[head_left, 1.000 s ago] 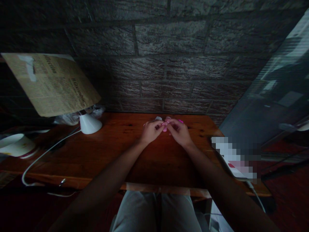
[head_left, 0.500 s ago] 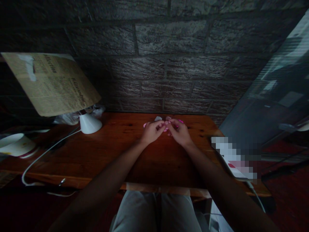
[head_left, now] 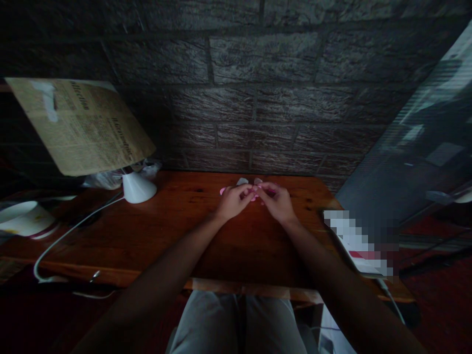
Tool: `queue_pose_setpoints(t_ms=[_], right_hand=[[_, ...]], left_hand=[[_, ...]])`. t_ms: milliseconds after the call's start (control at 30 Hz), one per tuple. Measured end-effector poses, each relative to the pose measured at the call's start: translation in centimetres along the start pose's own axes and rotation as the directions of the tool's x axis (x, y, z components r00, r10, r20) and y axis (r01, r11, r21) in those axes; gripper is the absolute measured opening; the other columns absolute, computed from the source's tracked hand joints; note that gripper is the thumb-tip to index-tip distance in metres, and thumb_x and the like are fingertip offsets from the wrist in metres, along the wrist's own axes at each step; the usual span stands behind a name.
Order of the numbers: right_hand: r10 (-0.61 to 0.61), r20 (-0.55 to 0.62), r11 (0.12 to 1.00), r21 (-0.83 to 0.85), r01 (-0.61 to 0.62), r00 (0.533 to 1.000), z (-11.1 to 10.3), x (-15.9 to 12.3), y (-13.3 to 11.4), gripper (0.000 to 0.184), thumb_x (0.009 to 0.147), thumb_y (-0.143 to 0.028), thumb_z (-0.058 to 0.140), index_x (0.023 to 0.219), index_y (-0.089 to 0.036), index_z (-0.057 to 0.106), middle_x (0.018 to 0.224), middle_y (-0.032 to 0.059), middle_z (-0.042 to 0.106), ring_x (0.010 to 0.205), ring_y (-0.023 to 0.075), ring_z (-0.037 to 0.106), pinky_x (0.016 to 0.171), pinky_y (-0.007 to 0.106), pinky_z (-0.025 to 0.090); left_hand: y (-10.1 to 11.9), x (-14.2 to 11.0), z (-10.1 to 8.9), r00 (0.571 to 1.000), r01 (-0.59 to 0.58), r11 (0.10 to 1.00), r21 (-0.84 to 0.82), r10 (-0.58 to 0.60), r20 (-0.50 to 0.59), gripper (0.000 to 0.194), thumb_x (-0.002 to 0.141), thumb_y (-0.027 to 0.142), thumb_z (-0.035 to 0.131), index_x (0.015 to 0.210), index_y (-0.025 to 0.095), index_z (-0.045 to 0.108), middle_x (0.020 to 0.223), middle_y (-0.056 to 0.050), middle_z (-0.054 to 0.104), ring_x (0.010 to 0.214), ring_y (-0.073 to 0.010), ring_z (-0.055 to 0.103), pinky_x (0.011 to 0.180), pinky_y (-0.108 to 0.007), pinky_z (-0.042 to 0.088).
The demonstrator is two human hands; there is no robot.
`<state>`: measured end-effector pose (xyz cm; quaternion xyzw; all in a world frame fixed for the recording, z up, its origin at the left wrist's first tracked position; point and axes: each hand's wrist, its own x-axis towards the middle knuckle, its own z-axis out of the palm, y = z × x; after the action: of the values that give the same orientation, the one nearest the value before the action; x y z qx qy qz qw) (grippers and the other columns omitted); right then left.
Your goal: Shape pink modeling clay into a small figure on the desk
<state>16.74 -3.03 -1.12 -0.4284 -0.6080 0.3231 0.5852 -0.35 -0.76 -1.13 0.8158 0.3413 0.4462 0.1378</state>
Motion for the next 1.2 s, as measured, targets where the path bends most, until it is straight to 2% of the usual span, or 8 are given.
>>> queue_pose_setpoints(t_ms=[333,567,800,1000,1200], right_hand=[[0.003,0.025,0.998,0.058,-0.005,1.0,0.22,0.06,0.18,0.041,0.073,-0.058,0.082,0.089,-0.021,0.079,0.077,0.0037,0.076,0.06,0.0164,0.066,0.048,0.026,0.052],[-0.027,0.06,0.997,0.08,0.022,0.998,0.46,-0.07,0.24,0.039,0.08,-0.058,0.074,0.094,-0.022,0.078,0.083,0.0041,0.075,0.064,0.0173,0.069,0.048,0.026,0.054],[-0.013,0.088,0.995,0.103,0.004,0.996,0.29,-0.02,0.05,0.036,0.076,-0.056,0.08,0.088,-0.022,0.076,0.081,0.0035,0.074,0.065,0.0172,0.07,0.048,0.025,0.054],[0.01,0.051,0.996,0.087,-0.014,0.999,0.36,0.0,-0.1,0.042,0.07,-0.061,0.083,0.081,-0.021,0.074,0.077,0.0033,0.073,0.062,0.0167,0.067,0.048,0.025,0.054],[0.009,0.036,0.998,0.062,-0.011,0.999,0.29,0.05,-0.17,0.044,0.069,-0.062,0.083,0.079,-0.021,0.073,0.076,0.0034,0.073,0.06,0.0165,0.066,0.047,0.026,0.053]], left_hand=[[0.34,-0.05,-0.15,0.998,0.035,0.998,0.051,-0.037,0.048,0.013,0.094,0.023,0.061,0.087,0.02,0.072,0.068,0.003,0.07,0.061,-0.0112,0.063,0.062,-0.022,0.044],[0.08,-0.02,0.05,0.998,0.048,0.998,0.044,-0.05,0.031,0.013,0.094,0.022,0.061,0.099,0.02,0.073,0.07,0.002,0.072,0.06,-0.0118,0.064,0.063,-0.023,0.047],[0.14,-0.04,0.03,0.997,0.067,0.996,0.052,-0.069,0.04,0.009,0.092,0.022,0.064,0.089,0.02,0.072,0.068,0.003,0.07,0.058,-0.0107,0.06,0.061,-0.022,0.044],[0.69,0.04,-0.14,0.995,0.077,0.992,0.097,-0.082,0.052,0.01,0.09,0.02,0.064,0.083,0.019,0.071,0.065,0.003,0.068,0.059,-0.0108,0.06,0.061,-0.022,0.042],[0.56,-0.02,-0.16,0.995,0.082,0.993,0.08,-0.087,0.058,0.009,0.09,0.022,0.064,0.09,0.02,0.073,0.069,0.003,0.07,0.06,-0.0111,0.062,0.061,-0.022,0.042]])
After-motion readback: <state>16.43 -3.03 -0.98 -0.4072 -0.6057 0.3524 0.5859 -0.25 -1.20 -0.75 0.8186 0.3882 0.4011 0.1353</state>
